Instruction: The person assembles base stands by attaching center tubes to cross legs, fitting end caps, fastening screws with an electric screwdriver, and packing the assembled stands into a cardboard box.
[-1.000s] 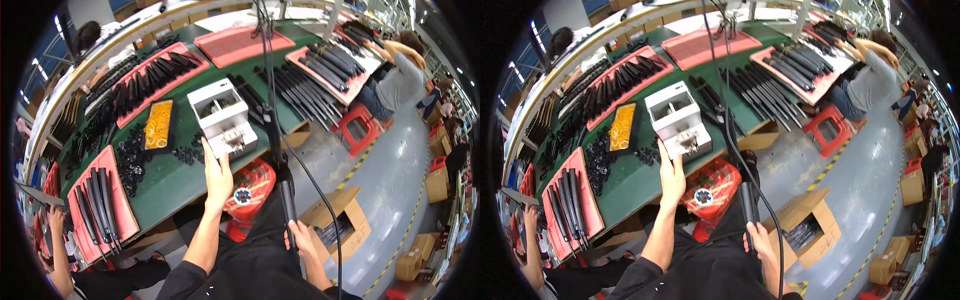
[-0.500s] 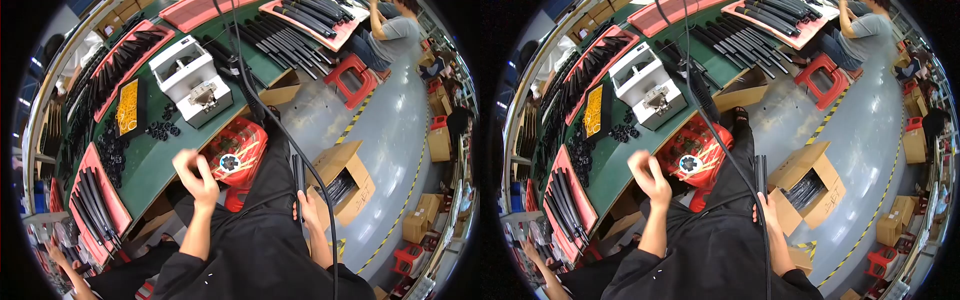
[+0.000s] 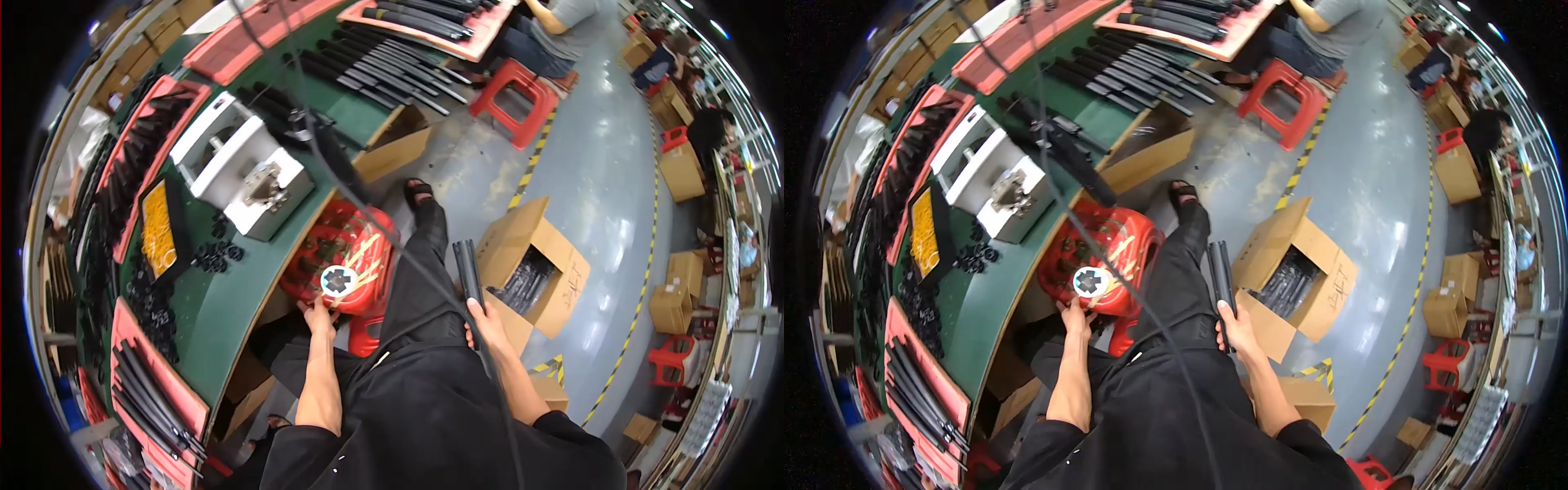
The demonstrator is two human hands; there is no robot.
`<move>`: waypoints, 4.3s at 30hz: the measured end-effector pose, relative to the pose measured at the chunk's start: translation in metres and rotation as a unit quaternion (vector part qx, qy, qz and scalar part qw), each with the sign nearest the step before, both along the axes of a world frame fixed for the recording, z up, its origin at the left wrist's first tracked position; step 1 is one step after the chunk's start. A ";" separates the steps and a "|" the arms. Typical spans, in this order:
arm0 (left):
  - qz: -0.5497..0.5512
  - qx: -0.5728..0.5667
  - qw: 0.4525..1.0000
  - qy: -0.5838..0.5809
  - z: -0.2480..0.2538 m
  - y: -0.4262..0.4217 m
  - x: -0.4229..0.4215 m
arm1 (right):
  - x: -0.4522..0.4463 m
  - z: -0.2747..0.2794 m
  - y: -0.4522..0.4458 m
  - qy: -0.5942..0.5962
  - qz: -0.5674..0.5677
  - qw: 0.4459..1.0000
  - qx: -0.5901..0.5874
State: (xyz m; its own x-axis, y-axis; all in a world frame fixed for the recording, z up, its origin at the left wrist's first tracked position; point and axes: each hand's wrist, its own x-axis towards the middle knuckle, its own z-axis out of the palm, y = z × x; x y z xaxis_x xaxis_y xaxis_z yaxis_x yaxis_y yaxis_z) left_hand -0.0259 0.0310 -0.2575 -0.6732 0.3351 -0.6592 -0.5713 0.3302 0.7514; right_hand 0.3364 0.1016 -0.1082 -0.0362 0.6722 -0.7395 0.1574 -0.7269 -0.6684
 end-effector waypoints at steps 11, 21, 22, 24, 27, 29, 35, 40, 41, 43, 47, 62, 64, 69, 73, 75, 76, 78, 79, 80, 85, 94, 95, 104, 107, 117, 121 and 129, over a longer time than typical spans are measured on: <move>0.000 0.046 0.998 -0.048 -0.040 0.042 0.021 | 0.032 -0.083 0.017 -0.097 0.032 0.994 -0.045; -0.344 -0.380 0.857 0.056 -0.112 -0.072 0.064 | 0.097 -0.285 -0.095 0.044 0.158 0.938 0.305; -0.342 -0.381 0.857 0.054 -0.089 -0.063 0.066 | 0.095 -0.284 -0.089 0.044 0.160 0.938 0.304; -0.351 -0.318 0.877 -0.084 -0.041 -0.047 0.076 | 0.091 -0.275 -0.070 -0.085 0.253 0.963 -0.043; -0.303 -0.343 0.877 -0.147 -0.081 -0.068 0.081 | 0.019 -0.134 -0.011 0.045 0.172 0.975 -0.132; -0.473 -0.438 0.764 -0.038 -0.115 -0.087 0.072 | -0.009 -0.007 0.006 0.171 0.076 0.956 -0.224; -0.496 -0.382 0.779 -0.043 -0.082 -0.039 0.075 | -0.039 0.083 0.061 0.006 0.321 0.947 0.020; -0.493 -0.378 0.784 0.005 -0.124 -0.017 0.086 | -0.003 0.015 0.060 0.153 0.214 0.964 -0.051; -0.490 -0.410 0.769 0.022 -0.114 -0.013 0.093 | 0.004 -0.013 0.071 0.184 0.202 0.960 -0.060; -0.482 -0.375 0.790 -0.048 -0.058 0.001 0.081 | 0.034 -0.059 0.051 0.235 0.165 0.950 -0.124; -0.215 -0.250 0.937 0.115 -0.030 0.007 0.090 | 0.085 -0.155 0.019 0.302 0.086 0.933 -0.177; -0.015 0.017 0.995 -0.099 -0.028 0.080 -0.010 | 0.091 -0.210 -0.042 0.244 0.014 0.970 -0.022; -0.011 0.052 0.996 -0.074 -0.036 0.079 -0.001 | 0.087 -0.222 -0.047 0.219 0.021 0.975 -0.013; 0.025 0.039 0.995 -0.085 -0.031 0.114 0.022 | 0.128 -0.325 -0.061 0.141 0.054 0.989 0.010; 0.015 0.038 0.995 -0.089 -0.039 0.104 0.016 | 0.125 -0.399 -0.045 0.129 0.045 0.990 0.022; 0.023 0.028 0.996 -0.078 -0.041 0.093 0.018 | 0.132 -0.397 -0.054 0.121 0.032 0.992 0.026; 0.031 0.022 0.997 -0.066 -0.042 0.094 0.021 | 0.135 -0.387 -0.052 0.083 0.046 0.995 0.043; 0.016 0.069 0.991 -0.112 -0.079 0.087 -0.004 | 0.103 -0.363 -0.026 -0.009 0.062 0.996 0.069; 0.019 0.113 0.982 -0.148 -0.095 0.087 -0.003 | 0.111 -0.343 -0.034 -0.057 0.070 0.993 0.077; 0.028 0.081 0.990 -0.108 -0.069 0.092 0.010 | 0.085 -0.335 -0.025 -0.100 0.081 0.988 0.087; 0.010 0.046 0.996 -0.070 -0.036 0.097 0.013 | 0.067 -0.282 0.039 -0.277 0.156 0.939 0.130; -0.096 0.017 0.989 -0.111 -0.012 0.086 0.007 | 0.096 -0.145 0.025 -0.341 0.259 0.904 0.010; -0.099 0.013 0.989 -0.112 -0.014 0.086 0.007 | 0.105 -0.126 0.014 -0.326 0.257 0.910 0.005; -0.067 -0.028 0.992 -0.099 -0.004 0.088 0.012 | 0.184 -0.116 -0.182 -0.103 -0.290 0.945 -0.111; -0.074 -0.035 0.991 -0.103 -0.004 0.088 0.013 | 0.203 -0.214 -0.192 0.241 -0.487 0.833 -0.109; -0.094 -0.041 0.989 -0.108 -0.022 0.089 -0.003 | 0.157 -0.303 -0.021 0.092 -0.784 0.610 -0.073; -0.064 -0.061 0.991 -0.106 -0.021 0.076 0.000 | 0.160 -0.325 -0.003 0.184 -0.793 0.577 -0.072; -0.046 -0.069 0.992 -0.090 -0.029 0.075 -0.007 | 0.136 -0.322 0.018 0.283 -0.790 0.543 0.034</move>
State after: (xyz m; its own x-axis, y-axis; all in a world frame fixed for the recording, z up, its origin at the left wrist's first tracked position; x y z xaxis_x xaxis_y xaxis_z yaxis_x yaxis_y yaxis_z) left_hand -0.0333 0.1059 -0.2867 -0.5108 0.2878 -0.8101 -0.6546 0.4806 0.5835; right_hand 0.4720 0.1194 -0.4298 0.4166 0.2199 -0.8821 -0.8711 0.3741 -0.3181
